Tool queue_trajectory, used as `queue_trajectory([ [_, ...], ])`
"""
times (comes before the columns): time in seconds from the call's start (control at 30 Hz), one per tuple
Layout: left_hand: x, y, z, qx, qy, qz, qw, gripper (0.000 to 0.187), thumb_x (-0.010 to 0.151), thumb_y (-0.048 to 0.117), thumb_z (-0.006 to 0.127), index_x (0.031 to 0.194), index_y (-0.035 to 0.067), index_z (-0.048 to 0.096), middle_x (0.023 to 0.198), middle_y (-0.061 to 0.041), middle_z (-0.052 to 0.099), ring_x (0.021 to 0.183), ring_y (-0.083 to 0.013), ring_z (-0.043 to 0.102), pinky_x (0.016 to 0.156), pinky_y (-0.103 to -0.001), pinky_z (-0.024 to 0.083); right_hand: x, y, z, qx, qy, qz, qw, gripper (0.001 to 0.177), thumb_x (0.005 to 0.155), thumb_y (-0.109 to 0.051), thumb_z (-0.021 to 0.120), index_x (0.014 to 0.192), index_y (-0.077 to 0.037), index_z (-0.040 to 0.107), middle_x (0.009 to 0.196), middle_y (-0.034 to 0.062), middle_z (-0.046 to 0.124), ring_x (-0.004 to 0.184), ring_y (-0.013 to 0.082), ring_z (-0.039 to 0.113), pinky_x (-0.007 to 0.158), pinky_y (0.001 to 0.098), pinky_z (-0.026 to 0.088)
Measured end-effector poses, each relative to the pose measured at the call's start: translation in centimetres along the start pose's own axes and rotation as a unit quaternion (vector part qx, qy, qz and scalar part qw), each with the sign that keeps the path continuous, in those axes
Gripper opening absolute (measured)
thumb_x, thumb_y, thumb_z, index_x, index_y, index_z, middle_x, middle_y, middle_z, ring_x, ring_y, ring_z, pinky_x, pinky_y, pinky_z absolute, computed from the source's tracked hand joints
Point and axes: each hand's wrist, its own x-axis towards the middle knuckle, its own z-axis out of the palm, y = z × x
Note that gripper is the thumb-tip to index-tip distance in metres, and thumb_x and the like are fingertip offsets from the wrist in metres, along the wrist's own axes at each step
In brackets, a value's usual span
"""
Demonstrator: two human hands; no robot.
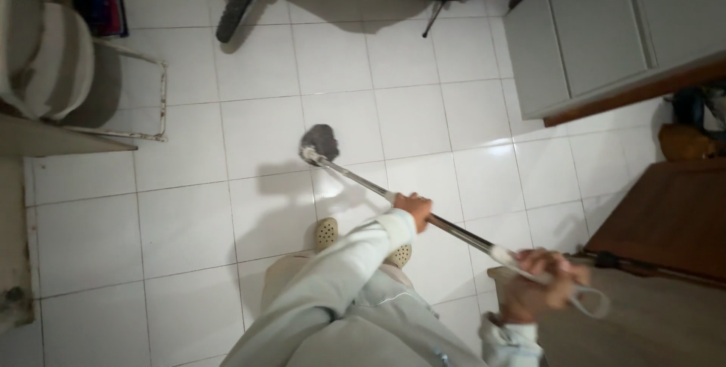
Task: Mopping tiled floors in various areas of a home using a string mop.
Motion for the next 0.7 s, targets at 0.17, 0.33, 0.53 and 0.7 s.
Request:
queue_trajectory([
  [0.17, 3.7, -17.4, 6.5, -0.089, 0.116, -0.128, 0.981, 0.038, 0.096, 0.013, 0.066, 0.132, 0.006, 0.058, 0.133, -0.016, 0.063, 0.135, -0.0381, 0.053, 0.103, -0.073, 0.041, 5.0, 4.5, 17.3, -0.118, 0.324, 0.123, 0.931, 0.027, 0.108, -0.005, 0.048, 0.082, -0.008, 0.055, 0.057, 0.0179, 0.058, 0.053, 0.0314, 0.065, 0.066, 0.0425, 0.058],
  [0.33, -4.4, -28.6, 4.7, -0.091, 0.233, -0.213, 0.944, 0.064, 0.097, 0.055, 0.060, 0.152, 0.030, 0.040, 0.161, -0.008, 0.041, 0.153, -0.0264, 0.032, 0.113, -0.058, 0.042, 8.7, 6.6, 28.0, -0.025, 0.174, 0.228, 0.958, 0.016, 0.098, 0.001, 0.064, 0.082, -0.001, 0.065, 0.085, 0.0221, 0.073, 0.087, 0.0348, 0.075, 0.082, 0.0460, 0.059],
  [0.53, -10.2, -31.2, 0.9, -0.153, 0.147, -0.286, 0.934, 0.082, 0.100, 0.065, 0.051, 0.165, 0.026, 0.019, 0.167, -0.023, 0.023, 0.154, -0.0341, 0.033, 0.120, -0.050, 0.038, 10.0, 9.7, 32.9, 0.056, -0.039, 0.293, 0.954, 0.008, 0.094, -0.004, 0.073, 0.089, 0.000, 0.070, 0.105, 0.0223, 0.077, 0.118, 0.0395, 0.067, 0.104, 0.0563, 0.047],
  [0.7, -9.2, -31.3, 2.5, -0.190, 0.192, -0.310, 0.912, 0.092, 0.091, 0.066, 0.064, 0.161, 0.028, 0.019, 0.163, -0.030, 0.025, 0.151, -0.0396, 0.036, 0.120, -0.048, 0.038, 11.8, 7.3, 33.6, 0.046, -0.144, 0.283, 0.947, 0.008, 0.090, -0.007, 0.078, 0.088, -0.002, 0.072, 0.107, 0.0172, 0.078, 0.116, 0.0335, 0.070, 0.103, 0.0512, 0.049],
])
